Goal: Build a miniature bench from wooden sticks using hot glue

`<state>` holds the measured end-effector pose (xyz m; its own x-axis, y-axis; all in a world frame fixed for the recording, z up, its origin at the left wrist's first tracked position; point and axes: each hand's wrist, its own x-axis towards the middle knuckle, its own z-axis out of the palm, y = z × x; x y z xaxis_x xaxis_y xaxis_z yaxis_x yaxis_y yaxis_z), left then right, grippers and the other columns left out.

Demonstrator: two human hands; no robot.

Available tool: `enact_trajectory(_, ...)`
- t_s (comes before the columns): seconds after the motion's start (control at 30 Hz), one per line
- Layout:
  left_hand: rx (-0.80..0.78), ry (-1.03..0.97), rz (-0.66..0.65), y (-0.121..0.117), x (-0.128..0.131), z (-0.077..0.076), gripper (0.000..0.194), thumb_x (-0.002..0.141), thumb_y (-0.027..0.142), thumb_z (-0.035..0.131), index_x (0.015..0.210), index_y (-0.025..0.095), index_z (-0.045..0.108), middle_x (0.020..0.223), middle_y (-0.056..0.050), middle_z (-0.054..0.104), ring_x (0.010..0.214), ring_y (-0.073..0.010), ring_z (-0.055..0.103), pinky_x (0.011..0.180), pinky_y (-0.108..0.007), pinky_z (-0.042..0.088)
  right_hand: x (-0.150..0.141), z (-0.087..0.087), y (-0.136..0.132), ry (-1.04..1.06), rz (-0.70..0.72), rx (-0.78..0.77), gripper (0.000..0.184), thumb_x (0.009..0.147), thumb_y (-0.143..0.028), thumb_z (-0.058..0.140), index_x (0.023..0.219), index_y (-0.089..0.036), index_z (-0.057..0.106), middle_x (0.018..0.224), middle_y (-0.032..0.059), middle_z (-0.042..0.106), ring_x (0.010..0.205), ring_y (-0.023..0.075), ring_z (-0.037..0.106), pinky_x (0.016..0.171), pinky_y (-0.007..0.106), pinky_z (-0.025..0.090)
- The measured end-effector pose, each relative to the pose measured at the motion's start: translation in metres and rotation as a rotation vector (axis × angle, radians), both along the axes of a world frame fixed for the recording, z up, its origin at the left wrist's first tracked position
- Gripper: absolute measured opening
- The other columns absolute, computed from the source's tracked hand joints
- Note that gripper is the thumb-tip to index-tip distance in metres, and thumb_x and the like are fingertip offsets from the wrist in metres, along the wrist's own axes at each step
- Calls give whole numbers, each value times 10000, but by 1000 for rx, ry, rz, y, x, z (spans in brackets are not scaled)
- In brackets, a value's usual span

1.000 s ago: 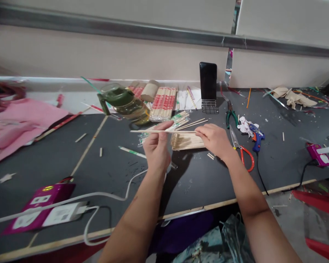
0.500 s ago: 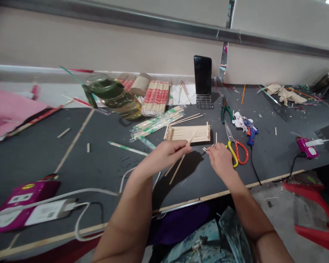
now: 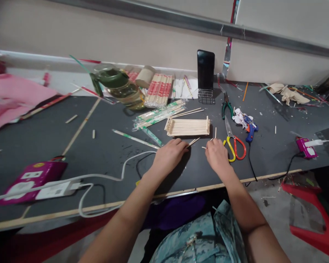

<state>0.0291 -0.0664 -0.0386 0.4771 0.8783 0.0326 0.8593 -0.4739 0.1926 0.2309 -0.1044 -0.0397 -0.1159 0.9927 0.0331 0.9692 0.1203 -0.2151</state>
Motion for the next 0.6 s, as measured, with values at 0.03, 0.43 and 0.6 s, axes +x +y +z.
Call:
enact_trajectory(0.03, 10, -4, 0, 0, -1, -1, 152, 948, 207, 550, 961, 192, 701, 965, -125, 677, 974, -306, 641, 690, -344, 474, -1, 2, 0, -13, 13, -19, 110, 989, -183, 548, 988, -207, 656, 1034, 108, 662, 1017, 268, 563, 787, 348, 454)
enact_trajectory(0.43, -62, -786, 154, -34, 9, -7, 196, 944, 330, 596, 1001, 206, 736, 929, -70, 733, 884, -216, 674, 802, -324, 523, -7, 5, -10, 117, 194, 159, 146, 982, -176, 517, 922, -191, 650, 922, 74, 679, 959, 242, 602, 801, 330, 448)
enact_trajectory(0.6, -385, -1183, 307, -48, 29, -13, 192, 840, 377, 683, 826, 192, 733, 681, -13, 696, 618, -162, 628, 583, -261, 491, -6, 11, -22, 316, 320, 218, 214, 1010, -217, 486, 927, -195, 682, 910, 87, 697, 921, 240, 626, 808, 342, 484)
